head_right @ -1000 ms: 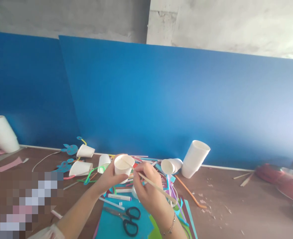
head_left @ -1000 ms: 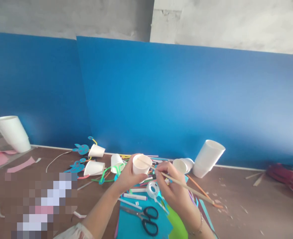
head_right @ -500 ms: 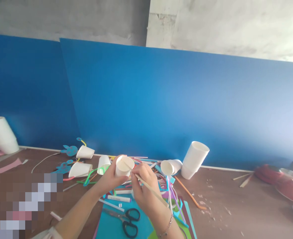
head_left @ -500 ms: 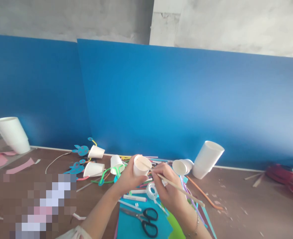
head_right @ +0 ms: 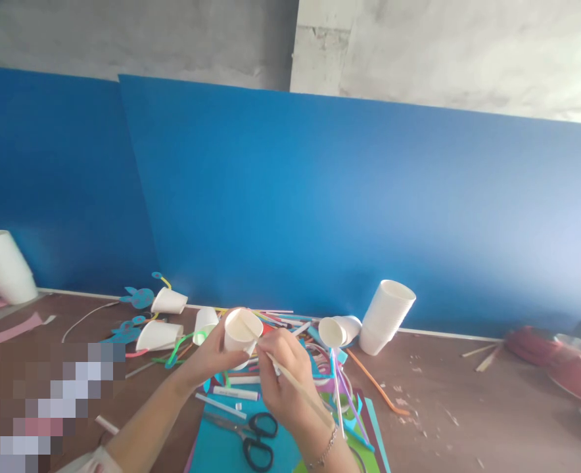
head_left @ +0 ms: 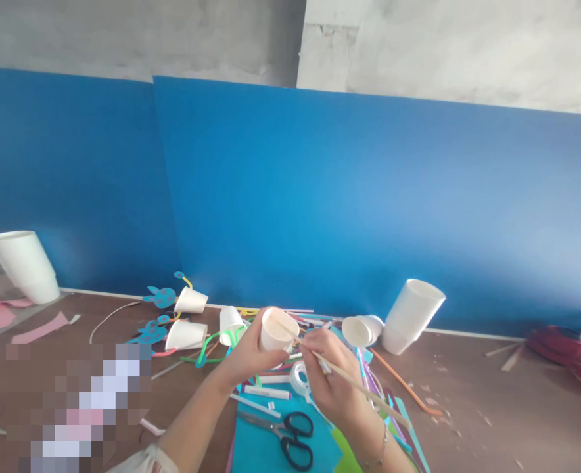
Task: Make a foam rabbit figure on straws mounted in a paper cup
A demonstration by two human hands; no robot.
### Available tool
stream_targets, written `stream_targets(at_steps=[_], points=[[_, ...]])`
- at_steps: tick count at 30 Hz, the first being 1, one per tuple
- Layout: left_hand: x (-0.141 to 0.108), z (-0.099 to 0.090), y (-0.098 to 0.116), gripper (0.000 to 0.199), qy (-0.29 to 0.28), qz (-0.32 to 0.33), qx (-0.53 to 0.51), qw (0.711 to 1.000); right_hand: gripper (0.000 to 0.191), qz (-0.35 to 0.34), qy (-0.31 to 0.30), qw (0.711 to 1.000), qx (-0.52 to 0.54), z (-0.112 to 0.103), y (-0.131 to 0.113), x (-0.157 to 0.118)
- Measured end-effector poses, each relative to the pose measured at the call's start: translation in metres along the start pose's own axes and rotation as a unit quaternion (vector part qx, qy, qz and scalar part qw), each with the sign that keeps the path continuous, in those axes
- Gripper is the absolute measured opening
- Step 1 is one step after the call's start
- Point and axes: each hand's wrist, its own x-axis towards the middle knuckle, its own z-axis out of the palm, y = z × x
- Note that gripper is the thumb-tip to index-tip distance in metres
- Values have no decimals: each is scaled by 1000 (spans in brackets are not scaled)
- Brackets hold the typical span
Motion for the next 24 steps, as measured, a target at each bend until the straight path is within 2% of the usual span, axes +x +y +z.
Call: stream_targets(at_steps=[4, 9, 12, 14, 16, 18, 21, 24], points=[[0, 4, 2, 57, 5, 16, 43, 999, 18, 2, 6, 1000, -21, 7, 2, -2], [-2, 21, 4, 52, -28, 42, 107, 993, 15, 19, 29, 997, -62, 17, 16, -6], [0, 20, 4, 57, -19, 37, 78, 996, 10, 45, -1, 996, -75, 9, 12, 0], [2, 14, 4, 55, -6, 27, 37, 999, 18, 53, -20, 995, -86, -1, 3, 5], [4, 7, 4, 54, 13, 13, 3, 1000, 18, 33, 3, 996, -82, -8, -8, 7], [4, 5, 5, 54, 21, 6, -13, 1000, 6, -6, 36, 996, -81, -11, -15, 7], [2, 12, 8, 57, 13, 23, -4, 1000, 19, -25, 40, 994, -103, -6, -16, 3], [0, 24, 13, 51, -14, 37, 11, 999, 23, -9, -5, 994, -112, -3, -11, 1]])
